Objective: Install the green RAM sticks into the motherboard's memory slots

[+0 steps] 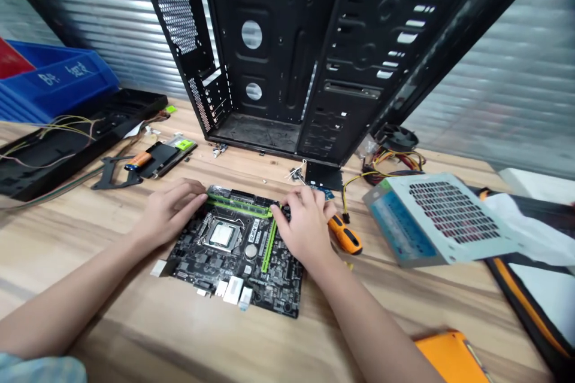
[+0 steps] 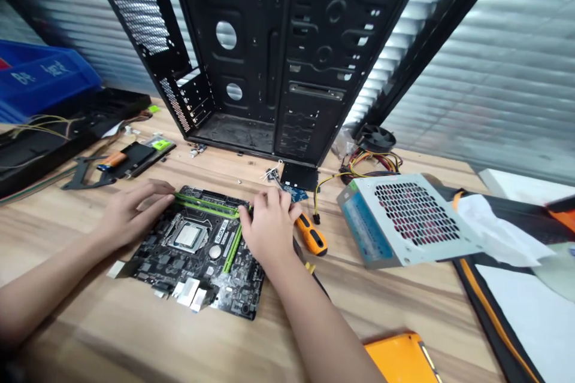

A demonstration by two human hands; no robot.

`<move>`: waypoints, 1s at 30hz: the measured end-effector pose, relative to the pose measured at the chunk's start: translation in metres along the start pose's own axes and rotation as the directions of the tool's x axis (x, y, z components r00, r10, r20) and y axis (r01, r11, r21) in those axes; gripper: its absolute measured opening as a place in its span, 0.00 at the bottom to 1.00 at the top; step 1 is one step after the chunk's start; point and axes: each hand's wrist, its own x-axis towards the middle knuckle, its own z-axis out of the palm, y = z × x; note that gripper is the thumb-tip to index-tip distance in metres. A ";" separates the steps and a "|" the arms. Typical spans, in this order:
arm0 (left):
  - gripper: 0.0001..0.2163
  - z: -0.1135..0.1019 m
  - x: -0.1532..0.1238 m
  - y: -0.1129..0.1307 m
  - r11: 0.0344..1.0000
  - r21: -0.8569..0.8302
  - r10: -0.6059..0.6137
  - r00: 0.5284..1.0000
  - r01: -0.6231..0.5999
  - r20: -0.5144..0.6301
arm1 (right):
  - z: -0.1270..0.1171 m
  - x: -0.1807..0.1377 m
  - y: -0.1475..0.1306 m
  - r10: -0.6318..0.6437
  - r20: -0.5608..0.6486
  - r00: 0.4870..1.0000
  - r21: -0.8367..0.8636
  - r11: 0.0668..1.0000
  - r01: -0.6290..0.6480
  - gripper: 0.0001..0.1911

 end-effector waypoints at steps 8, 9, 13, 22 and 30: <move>0.13 0.002 0.002 -0.001 0.996 -0.054 -0.072 0.997 0.071 -0.002 | 0.000 -0.002 0.000 -0.040 -0.081 0.996 0.019 0.999 0.041 0.13; 0.13 0.002 0.003 -0.002 0.996 -0.055 -0.072 0.997 0.072 0.005 | -0.001 -0.002 0.000 -0.053 -0.097 0.994 0.015 0.998 0.055 0.13; 0.13 -0.001 0.003 -0.004 0.996 -0.061 -0.058 0.998 0.058 -0.001 | -0.002 -0.002 -0.001 -0.094 -0.149 0.984 -0.007 0.996 0.094 0.12; 0.13 0.000 0.003 -0.003 0.996 -0.087 -0.011 1.000 0.012 0.009 | -0.002 -0.002 0.000 -0.111 -0.149 0.983 0.014 0.993 0.115 0.14; 0.14 -0.010 0.006 -0.012 1.000 0.011 0.015 0.999 -0.014 -0.034 | -0.003 -0.003 -0.001 -0.115 -0.164 0.980 -0.012 0.993 0.115 0.12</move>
